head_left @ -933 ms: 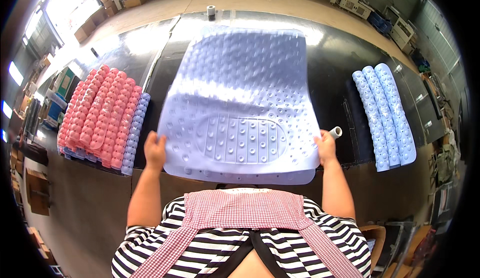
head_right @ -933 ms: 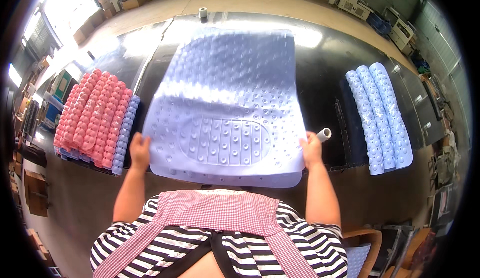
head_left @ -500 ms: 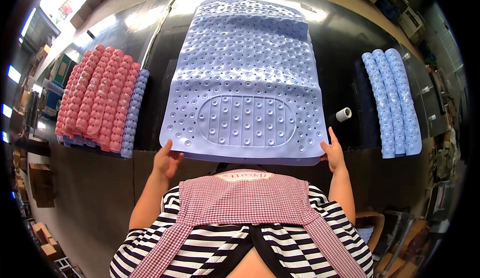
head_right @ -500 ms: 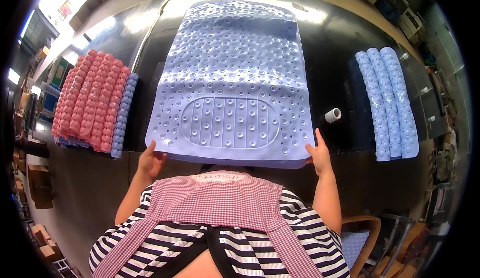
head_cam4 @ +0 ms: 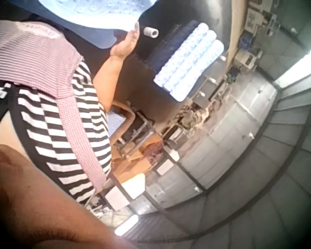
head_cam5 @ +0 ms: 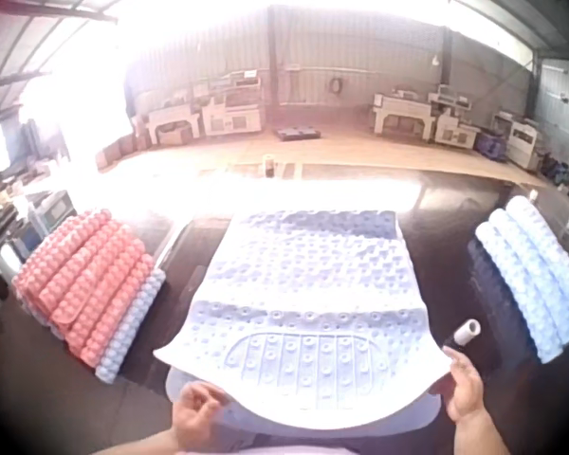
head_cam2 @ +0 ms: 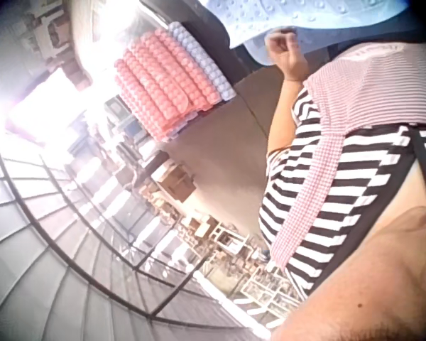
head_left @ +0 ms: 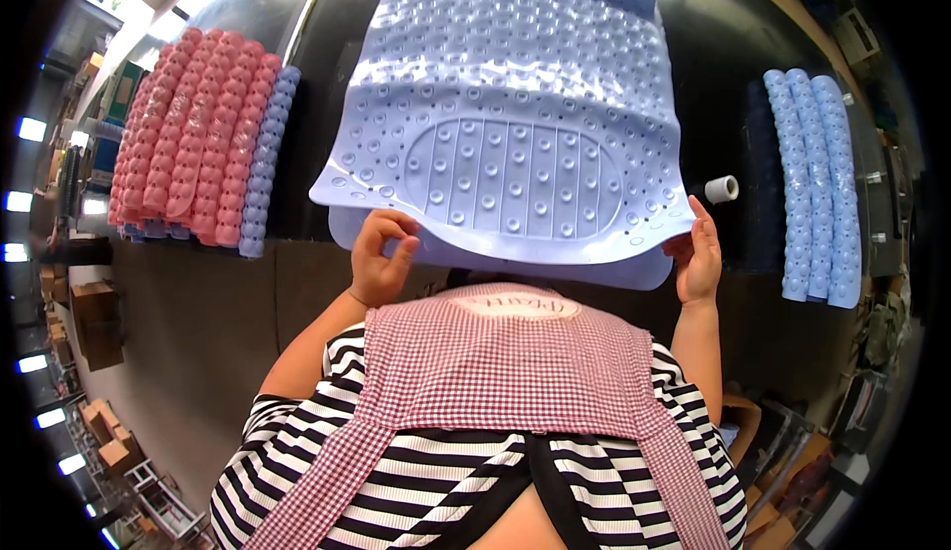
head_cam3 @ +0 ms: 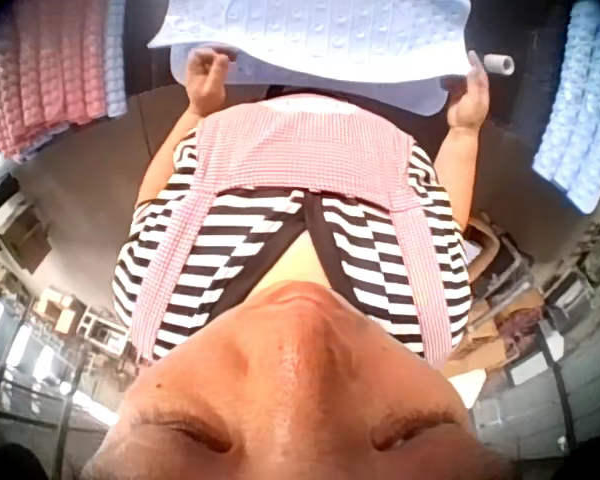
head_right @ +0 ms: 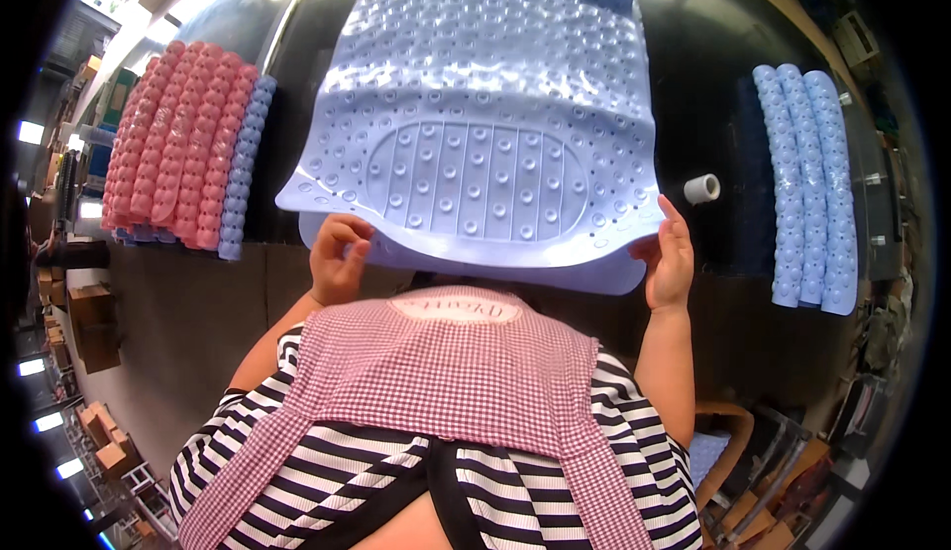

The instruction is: The person rolls textured blue bath mats one by one, securing each roll with a piece of clear adhesive tape, and places the finished rolls into a container.

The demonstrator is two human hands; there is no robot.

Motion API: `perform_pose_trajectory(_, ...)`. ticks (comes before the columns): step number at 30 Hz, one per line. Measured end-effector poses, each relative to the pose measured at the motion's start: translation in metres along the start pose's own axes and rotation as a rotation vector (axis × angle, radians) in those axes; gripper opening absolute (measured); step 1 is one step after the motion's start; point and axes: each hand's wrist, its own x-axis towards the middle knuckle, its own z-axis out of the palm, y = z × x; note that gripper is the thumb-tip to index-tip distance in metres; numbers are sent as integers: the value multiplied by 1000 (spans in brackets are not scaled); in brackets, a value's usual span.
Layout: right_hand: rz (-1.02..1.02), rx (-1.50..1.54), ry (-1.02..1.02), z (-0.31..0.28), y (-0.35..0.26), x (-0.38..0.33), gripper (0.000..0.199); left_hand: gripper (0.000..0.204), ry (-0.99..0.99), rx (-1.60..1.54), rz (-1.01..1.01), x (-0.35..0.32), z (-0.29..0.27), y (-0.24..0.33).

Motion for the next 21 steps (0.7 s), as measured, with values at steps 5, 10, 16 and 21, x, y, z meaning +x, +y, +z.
perform_pose_trajectory(5, 64, -179, 239, -9, 33, -30, 45, 21, -163, 532, 192, -48, -13, -24)
perform_pose_trajectory(10, 86, -49, 104, 10, 37, -60, 55, 28, -380, 654, 401, -43, -10, -22)
perform_pose_trajectory(16, 101, -61, -254, 19, 74, -77, 29, 36, -511, 644, 538, -36, -2, -30)
perform_pose_trajectory(21, -131, -8, -333, 54, 33, -54, 36, 36, -261, 723, 635, -18, 10, -27)
